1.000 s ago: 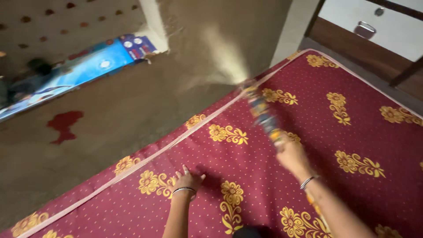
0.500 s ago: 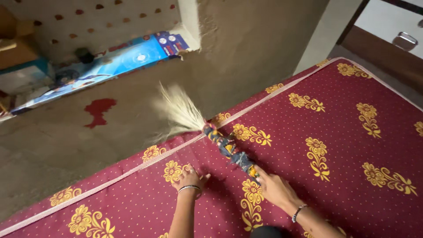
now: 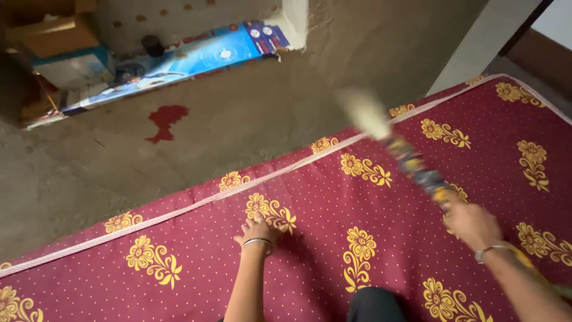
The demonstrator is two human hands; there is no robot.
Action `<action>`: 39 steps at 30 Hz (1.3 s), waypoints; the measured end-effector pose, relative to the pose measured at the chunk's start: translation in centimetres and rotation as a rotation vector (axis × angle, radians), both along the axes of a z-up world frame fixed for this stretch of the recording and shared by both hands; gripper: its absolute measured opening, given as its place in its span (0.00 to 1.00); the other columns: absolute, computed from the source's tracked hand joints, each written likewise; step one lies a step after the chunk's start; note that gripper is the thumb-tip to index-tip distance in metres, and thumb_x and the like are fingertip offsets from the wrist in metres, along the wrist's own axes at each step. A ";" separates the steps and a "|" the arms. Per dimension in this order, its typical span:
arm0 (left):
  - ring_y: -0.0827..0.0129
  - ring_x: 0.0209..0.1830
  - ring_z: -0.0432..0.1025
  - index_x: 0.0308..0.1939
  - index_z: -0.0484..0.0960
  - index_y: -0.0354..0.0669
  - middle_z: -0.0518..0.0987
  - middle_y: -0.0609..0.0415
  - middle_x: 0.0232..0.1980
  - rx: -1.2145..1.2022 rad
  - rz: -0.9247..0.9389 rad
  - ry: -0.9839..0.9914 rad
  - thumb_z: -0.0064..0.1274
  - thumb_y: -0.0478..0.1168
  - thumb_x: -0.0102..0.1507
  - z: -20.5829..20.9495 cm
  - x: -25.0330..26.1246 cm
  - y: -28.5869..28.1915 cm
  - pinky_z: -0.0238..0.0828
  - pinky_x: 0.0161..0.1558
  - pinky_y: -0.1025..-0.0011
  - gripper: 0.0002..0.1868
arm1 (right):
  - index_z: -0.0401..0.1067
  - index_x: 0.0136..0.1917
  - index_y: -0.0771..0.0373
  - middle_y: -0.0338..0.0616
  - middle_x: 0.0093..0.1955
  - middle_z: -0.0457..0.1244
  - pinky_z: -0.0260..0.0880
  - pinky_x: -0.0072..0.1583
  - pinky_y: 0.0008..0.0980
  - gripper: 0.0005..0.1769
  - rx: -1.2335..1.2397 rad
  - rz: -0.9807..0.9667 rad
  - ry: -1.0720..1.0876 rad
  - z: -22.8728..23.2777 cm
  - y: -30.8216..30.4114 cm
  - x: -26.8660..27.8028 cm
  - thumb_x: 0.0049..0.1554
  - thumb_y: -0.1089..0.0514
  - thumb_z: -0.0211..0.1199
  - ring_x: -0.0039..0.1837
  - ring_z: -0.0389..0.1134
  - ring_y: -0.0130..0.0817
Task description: The person sweeps a maroon patterned mattress with a traditional straw broom, moving systematically across the surface and along the edges. The person also lifts the mattress slightly to sweep underneath it.
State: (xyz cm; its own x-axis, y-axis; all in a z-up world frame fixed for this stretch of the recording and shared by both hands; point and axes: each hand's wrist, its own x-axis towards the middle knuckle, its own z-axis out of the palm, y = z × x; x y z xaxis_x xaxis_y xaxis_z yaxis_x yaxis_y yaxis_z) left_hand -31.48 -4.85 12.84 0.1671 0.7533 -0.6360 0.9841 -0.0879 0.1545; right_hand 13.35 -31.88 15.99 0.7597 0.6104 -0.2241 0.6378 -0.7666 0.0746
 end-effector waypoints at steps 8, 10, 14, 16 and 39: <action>0.46 0.84 0.42 0.83 0.35 0.46 0.43 0.38 0.84 0.034 -0.071 -0.088 0.48 0.71 0.64 4.3 2.8 -4.3 0.46 0.76 0.42 0.58 | 0.76 0.60 0.62 0.57 0.45 0.74 0.76 0.50 0.50 0.21 0.268 -0.323 -0.002 -3.0 -9.5 2.7 0.56 0.52 0.66 0.47 0.77 0.51; 0.46 0.84 0.42 0.83 0.34 0.45 0.44 0.39 0.84 0.037 -0.098 -0.104 0.50 0.70 0.63 4.7 3.8 -5.5 0.46 0.76 0.43 0.59 | 0.82 0.54 0.61 0.58 0.48 0.74 0.78 0.54 0.48 0.16 0.198 -0.331 0.187 -5.3 -9.9 -1.4 0.55 0.53 0.64 0.50 0.77 0.50; 0.46 0.84 0.42 0.82 0.34 0.45 0.42 0.42 0.84 0.077 -0.138 -0.151 0.53 0.69 0.62 5.5 6.3 -7.6 0.48 0.75 0.44 0.60 | 0.73 0.66 0.48 0.56 0.49 0.72 0.74 0.59 0.50 0.22 0.113 -0.181 0.226 -5.5 -10.0 -8.4 0.58 0.51 0.60 0.54 0.75 0.53; 0.46 0.83 0.44 0.82 0.35 0.46 0.43 0.41 0.84 0.086 -0.166 -0.153 0.52 0.70 0.62 5.8 7.3 -8.9 0.49 0.75 0.45 0.60 | 0.60 0.79 0.38 0.62 0.46 0.72 0.74 0.56 0.52 0.31 0.219 -0.188 0.226 -3.9 -11.1 -9.7 0.64 0.51 0.53 0.52 0.74 0.58; 0.42 0.68 0.68 0.82 0.35 0.40 0.67 0.28 0.70 -0.012 -0.342 -0.384 0.47 0.68 0.63 1.8 16.3 -15.8 0.67 0.66 0.54 0.58 | 0.70 0.48 0.59 0.35 0.27 0.55 0.57 0.28 0.29 0.12 1.040 -0.729 1.148 -2.9 -1.4 -4.8 0.65 0.59 0.45 0.25 0.53 0.24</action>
State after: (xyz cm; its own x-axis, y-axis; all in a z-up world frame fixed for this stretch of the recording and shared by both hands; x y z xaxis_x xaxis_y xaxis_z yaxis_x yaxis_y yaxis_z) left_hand -15.14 -20.63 14.64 0.6257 0.6080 -0.4888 0.7717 -0.3908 0.5017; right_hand 8.58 -33.29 13.13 0.6708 0.4681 -0.5753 -0.4732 -0.3272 -0.8180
